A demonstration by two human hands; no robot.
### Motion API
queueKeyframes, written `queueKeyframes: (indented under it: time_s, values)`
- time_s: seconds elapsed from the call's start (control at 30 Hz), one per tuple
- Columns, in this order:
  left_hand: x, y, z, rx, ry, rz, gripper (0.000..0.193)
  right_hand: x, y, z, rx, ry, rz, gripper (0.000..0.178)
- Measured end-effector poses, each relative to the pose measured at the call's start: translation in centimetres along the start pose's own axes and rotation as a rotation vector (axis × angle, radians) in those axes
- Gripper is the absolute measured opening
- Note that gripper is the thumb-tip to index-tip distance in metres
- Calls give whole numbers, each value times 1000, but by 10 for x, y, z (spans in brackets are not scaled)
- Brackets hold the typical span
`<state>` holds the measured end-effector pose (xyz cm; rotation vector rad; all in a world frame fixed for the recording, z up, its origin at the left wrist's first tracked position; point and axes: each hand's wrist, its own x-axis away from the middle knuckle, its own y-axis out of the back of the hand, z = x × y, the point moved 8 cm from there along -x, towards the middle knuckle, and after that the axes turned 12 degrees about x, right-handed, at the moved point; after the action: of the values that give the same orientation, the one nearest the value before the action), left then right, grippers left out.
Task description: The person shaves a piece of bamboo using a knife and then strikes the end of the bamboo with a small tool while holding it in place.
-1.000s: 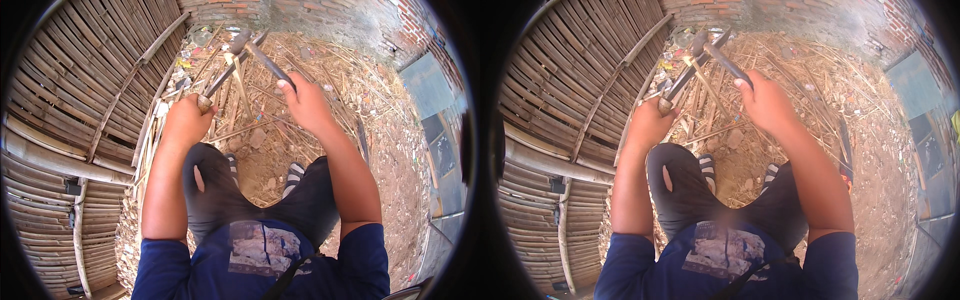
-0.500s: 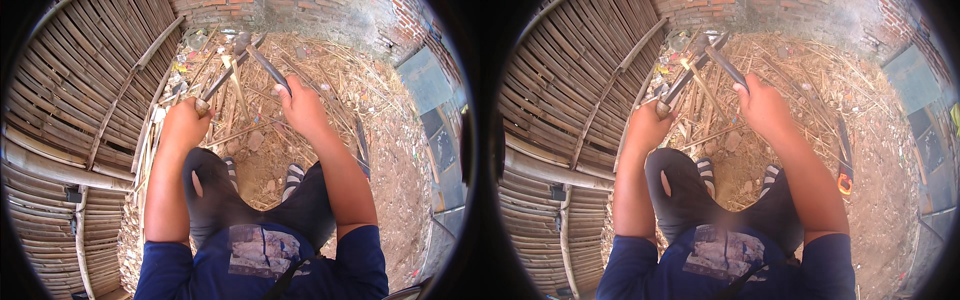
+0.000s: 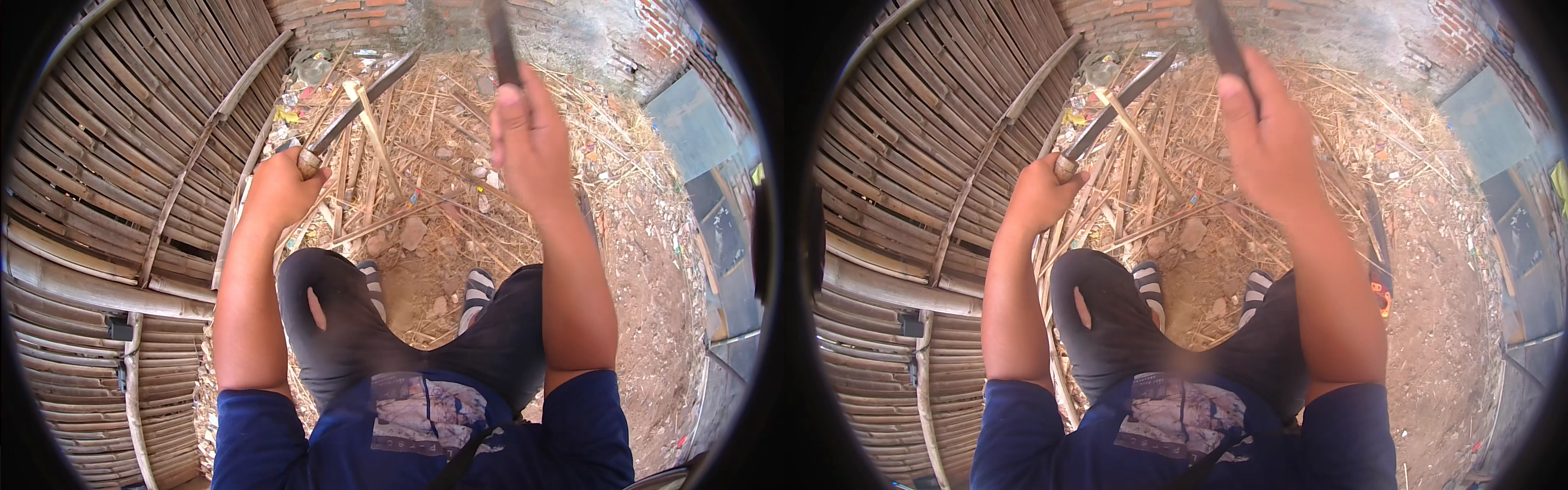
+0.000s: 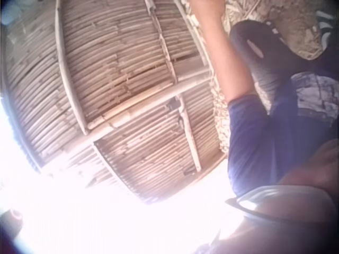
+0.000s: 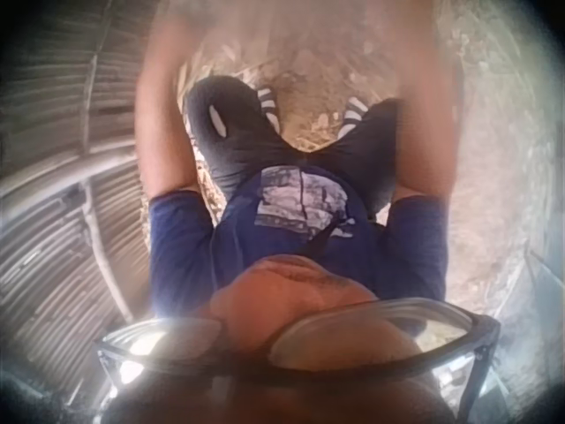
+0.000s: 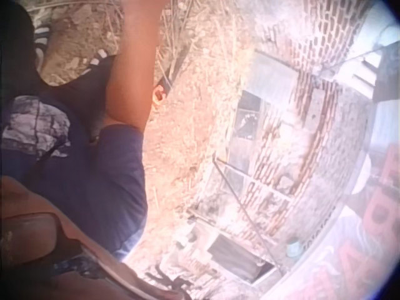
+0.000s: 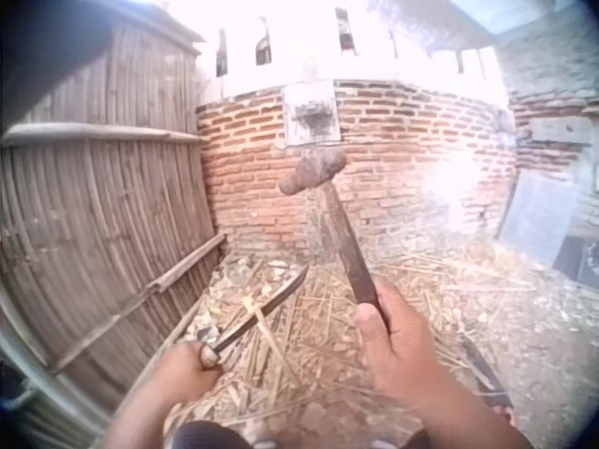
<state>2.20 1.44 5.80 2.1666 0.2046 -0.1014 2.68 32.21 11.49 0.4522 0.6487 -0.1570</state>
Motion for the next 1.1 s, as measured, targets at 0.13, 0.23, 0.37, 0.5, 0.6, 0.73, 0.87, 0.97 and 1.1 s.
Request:
queueKeyframes:
  time_s: [0.13, 0.23, 0.37, 0.5, 0.6, 0.73, 0.87, 0.97, 1.1]
  values:
    - [-3, 2, -11, -22, -10, 19, 39, 17, -32, -47, 298, -134, 244, 41]
    - [-1, -2, -11, -41, -34, 16, 37, 15, -30, -50, 174, -272, 272, 43]
    - [-1, -7, -10, -18, -26, 7, 37, 0, 8, 8, -16, -74, 37, 47]
    - [-4, -9, -13, 2, -12, 6, 36, 3, 16, 11, 54, 98, -144, 46]
    - [-5, -10, -19, -18, -4, 29, 38, 27, -17, -31, 308, -90, 67, 40]
    - [-5, -14, -17, -41, -24, 28, 36, 38, -40, -71, 255, -205, 175, 37]
    - [-5, -17, -20, -42, -60, 3, 35, 28, -12, -40, 69, -161, 17, 38]
    - [-2, -18, -12, -23, -48, -13, 34, 21, 10, -2, -7, -38, -79, 39]
    - [-4, -20, -18, -20, -35, -8, 34, 36, -2, -23, 114, 25, -159, 39]
